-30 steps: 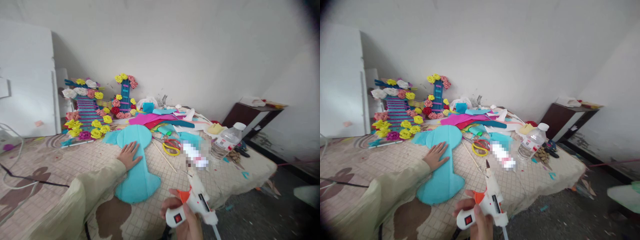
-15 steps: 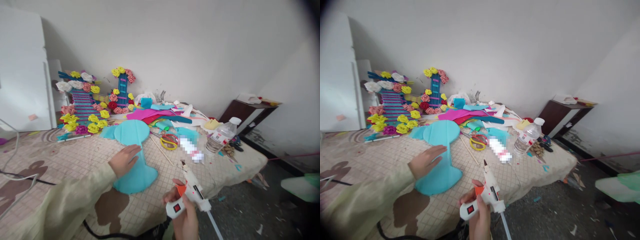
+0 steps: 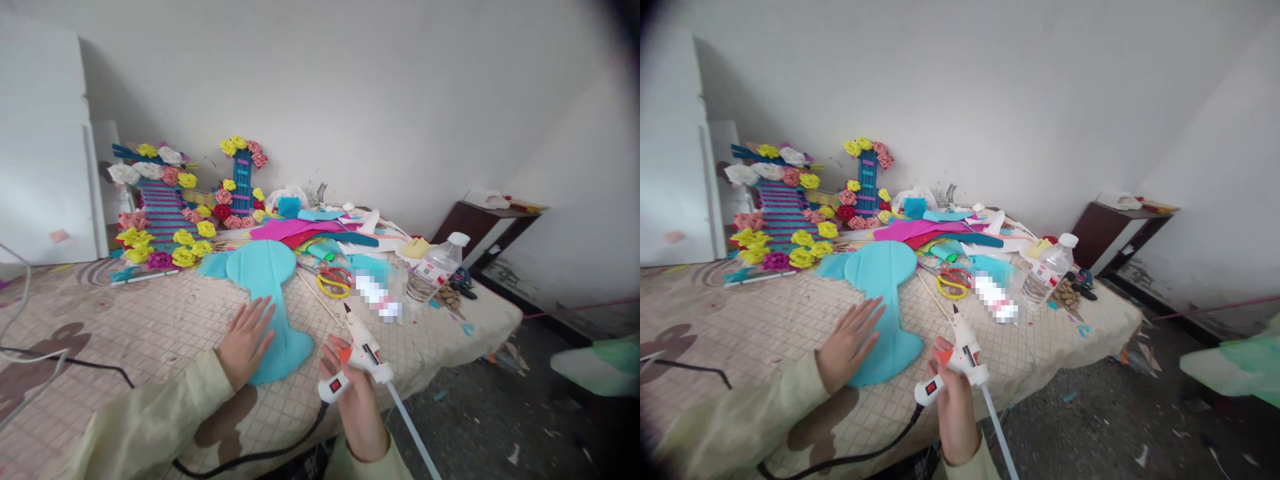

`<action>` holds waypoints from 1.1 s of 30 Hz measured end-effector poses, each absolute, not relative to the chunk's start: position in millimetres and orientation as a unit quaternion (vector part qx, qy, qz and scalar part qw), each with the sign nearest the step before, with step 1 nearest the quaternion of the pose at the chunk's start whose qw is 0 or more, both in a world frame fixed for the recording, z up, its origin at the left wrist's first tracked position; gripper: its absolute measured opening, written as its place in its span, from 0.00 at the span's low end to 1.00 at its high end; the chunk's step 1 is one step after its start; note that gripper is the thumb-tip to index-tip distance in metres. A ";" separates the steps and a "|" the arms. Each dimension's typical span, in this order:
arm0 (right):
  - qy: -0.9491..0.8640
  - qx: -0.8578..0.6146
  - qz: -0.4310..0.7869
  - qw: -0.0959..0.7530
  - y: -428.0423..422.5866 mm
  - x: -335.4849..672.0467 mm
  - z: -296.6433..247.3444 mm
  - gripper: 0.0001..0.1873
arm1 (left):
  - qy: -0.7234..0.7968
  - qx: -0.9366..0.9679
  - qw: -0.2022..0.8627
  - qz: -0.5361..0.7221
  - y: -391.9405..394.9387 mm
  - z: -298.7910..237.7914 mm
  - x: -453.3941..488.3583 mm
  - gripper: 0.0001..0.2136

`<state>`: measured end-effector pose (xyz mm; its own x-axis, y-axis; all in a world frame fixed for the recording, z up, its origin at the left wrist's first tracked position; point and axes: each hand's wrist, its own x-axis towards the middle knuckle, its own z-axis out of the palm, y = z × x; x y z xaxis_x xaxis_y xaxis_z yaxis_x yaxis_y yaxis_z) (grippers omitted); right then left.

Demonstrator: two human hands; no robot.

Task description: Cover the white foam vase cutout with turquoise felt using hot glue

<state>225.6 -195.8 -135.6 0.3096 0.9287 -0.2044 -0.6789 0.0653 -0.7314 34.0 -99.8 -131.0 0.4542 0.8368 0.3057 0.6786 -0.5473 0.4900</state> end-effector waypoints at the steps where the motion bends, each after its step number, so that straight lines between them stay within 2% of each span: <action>1: -0.160 -0.384 0.570 0.708 -192.5 224.3 -135.0 0.18 | 0.503 0.776 0.232 0.302 -97.4 -127.9 28.8 0.22; 3: -0.158 -0.382 0.584 0.699 -186.8 221.3 -134.1 0.18 | 0.573 0.629 0.398 0.343 -93.0 -123.8 17.9 0.25; 5: -0.155 -0.376 0.600 0.688 -182.9 218.2 -133.5 0.19 | 0.589 0.534 0.504 0.336 -89.8 -122.0 8.8 0.26; 9: -0.141 -0.368 0.607 0.690 -180.1 214.2 -133.4 0.20 | 0.575 0.492 0.568 0.323 -85.9 -119.4 3.0 0.26; 14: -0.153 -0.361 0.609 0.689 -181.4 213.8 -133.1 0.20 | 0.502 0.493 0.634 0.322 -82.5 -111.6 9.8 0.18; 21: -0.197 -0.349 0.625 0.670 -175.3 206.3 -123.3 0.21 | 0.466 0.500 0.634 0.362 -105.2 -111.2 -13.1 0.18; 27: -0.257 -0.317 0.622 0.668 -154.9 200.2 -108.1 0.14 | 0.527 0.445 0.601 0.404 -133.9 -109.2 -54.9 0.20; 33: -0.262 -0.296 0.658 0.641 -150.4 201.3 -109.3 0.10 | 0.601 0.440 0.535 0.398 -124.8 -108.0 -82.4 0.21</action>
<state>201.3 -150.4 -109.3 -0.0030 0.9986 -0.0527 -0.6880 -0.0403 -0.7245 -82.4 -124.8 -108.0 -0.0407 0.9555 -0.2922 0.1033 0.2949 0.9499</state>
